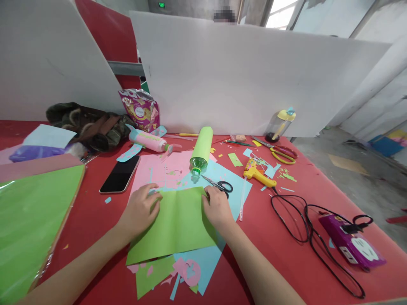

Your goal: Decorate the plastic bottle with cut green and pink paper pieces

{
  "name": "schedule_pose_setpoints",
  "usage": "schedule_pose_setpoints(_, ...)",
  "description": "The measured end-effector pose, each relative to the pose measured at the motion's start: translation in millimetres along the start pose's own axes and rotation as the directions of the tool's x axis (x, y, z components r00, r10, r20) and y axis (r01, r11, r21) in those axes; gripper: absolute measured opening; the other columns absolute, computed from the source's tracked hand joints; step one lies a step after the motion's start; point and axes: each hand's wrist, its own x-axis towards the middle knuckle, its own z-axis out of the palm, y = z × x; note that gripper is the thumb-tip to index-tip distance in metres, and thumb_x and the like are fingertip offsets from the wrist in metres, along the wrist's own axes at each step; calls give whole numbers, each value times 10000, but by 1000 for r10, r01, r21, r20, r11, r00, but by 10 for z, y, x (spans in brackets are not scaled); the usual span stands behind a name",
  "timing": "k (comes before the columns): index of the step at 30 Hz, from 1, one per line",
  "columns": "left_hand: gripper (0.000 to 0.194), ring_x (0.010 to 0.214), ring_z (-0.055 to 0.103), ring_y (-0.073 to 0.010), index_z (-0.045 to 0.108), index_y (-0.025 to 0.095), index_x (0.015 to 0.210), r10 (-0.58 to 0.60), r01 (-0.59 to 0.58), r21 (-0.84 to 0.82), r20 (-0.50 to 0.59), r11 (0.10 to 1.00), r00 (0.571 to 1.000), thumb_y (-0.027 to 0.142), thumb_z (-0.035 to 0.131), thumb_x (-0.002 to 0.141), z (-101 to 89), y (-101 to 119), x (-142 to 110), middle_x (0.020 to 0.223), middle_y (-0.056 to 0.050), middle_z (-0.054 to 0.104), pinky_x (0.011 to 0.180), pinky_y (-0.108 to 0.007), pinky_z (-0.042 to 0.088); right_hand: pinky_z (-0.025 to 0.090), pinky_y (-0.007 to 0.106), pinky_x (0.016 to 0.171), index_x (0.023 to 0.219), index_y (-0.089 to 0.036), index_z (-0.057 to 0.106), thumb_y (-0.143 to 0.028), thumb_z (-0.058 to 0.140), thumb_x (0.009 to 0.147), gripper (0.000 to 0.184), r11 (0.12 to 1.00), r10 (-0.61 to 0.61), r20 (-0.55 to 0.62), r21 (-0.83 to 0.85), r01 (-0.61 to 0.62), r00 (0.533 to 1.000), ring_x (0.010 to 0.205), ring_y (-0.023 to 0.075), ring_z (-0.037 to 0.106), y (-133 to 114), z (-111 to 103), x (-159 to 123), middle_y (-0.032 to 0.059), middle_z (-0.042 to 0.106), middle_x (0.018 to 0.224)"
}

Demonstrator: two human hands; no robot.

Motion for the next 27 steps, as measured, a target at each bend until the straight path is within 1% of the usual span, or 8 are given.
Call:
schedule_pose_setpoints(2,331,1086,462,-268,594,92,979,133,-129,-57,70,990,989,212,330,819,39,98,-58,1153,-164,518,926,-423,369,395,302,644,829,-158,536,-127,422,721,160,1000,-16,30,0,16,999,671,194,533,2,39,-24,66,591,721)
schedule_pose_setpoints(5,500,1214,340,-269,413,81,1232,266,-245,-115,235,963,935,363,376,821,78,214,-136,1320,-154,389,994,-424,301,414,315,680,1029,-160,503,-90,400,733,321,997,-57,53,48,54,997,741,201,557,1,77,-51,83,611,846)
schedule_pose_setpoints(7,594,1266,254,-270,314,82,1299,278,-262,-93,328,960,903,431,356,821,81,251,-161,1380,-144,290,1022,-430,248,422,324,701,1111,-179,467,-63,386,732,405,995,-74,54,66,70,996,787,203,562,-1,88,-58,89,603,914)
schedule_pose_setpoints(10,645,1296,172,-262,232,101,1338,254,-259,-44,409,965,876,485,303,824,61,256,-155,1415,-118,190,1040,-436,194,429,335,727,1169,-200,437,-23,370,718,489,995,-87,61,53,84,994,834,204,556,-4,92,-56,88,583,942)
schedule_pose_setpoints(14,702,1306,113,-268,185,97,1351,215,-234,-3,412,972,886,531,288,810,60,231,-141,1422,-110,137,1043,-442,171,435,333,747,988,-158,569,-51,351,775,323,997,-82,103,23,80,991,821,201,557,0,101,-42,108,578,906)
schedule_pose_setpoints(18,751,1301,155,-257,193,78,1347,204,-219,5,348,976,915,574,292,792,122,203,-152,1415,-127,180,1045,-417,184,435,319,757,879,-141,606,-72,365,790,266,996,-78,79,51,74,994,797,186,559,16,112,-23,106,586,867)
schedule_pose_setpoints(23,603,1266,269,-241,280,84,1319,170,-175,-9,275,985,946,465,256,851,188,169,-143,1376,-135,300,1027,-403,240,432,323,716,778,-147,615,-144,415,790,201,996,-55,36,78,52,998,751,191,564,25,100,15,89,609,789)
schedule_pose_setpoints(27,586,1272,255,-236,311,81,1303,162,-167,-2,275,986,948,451,268,852,180,161,-120,1379,-129,295,1033,-403,237,411,300,679,684,-160,589,-156,430,783,187,999,-7,56,54,4,998,709,192,568,15,83,41,81,624,724)
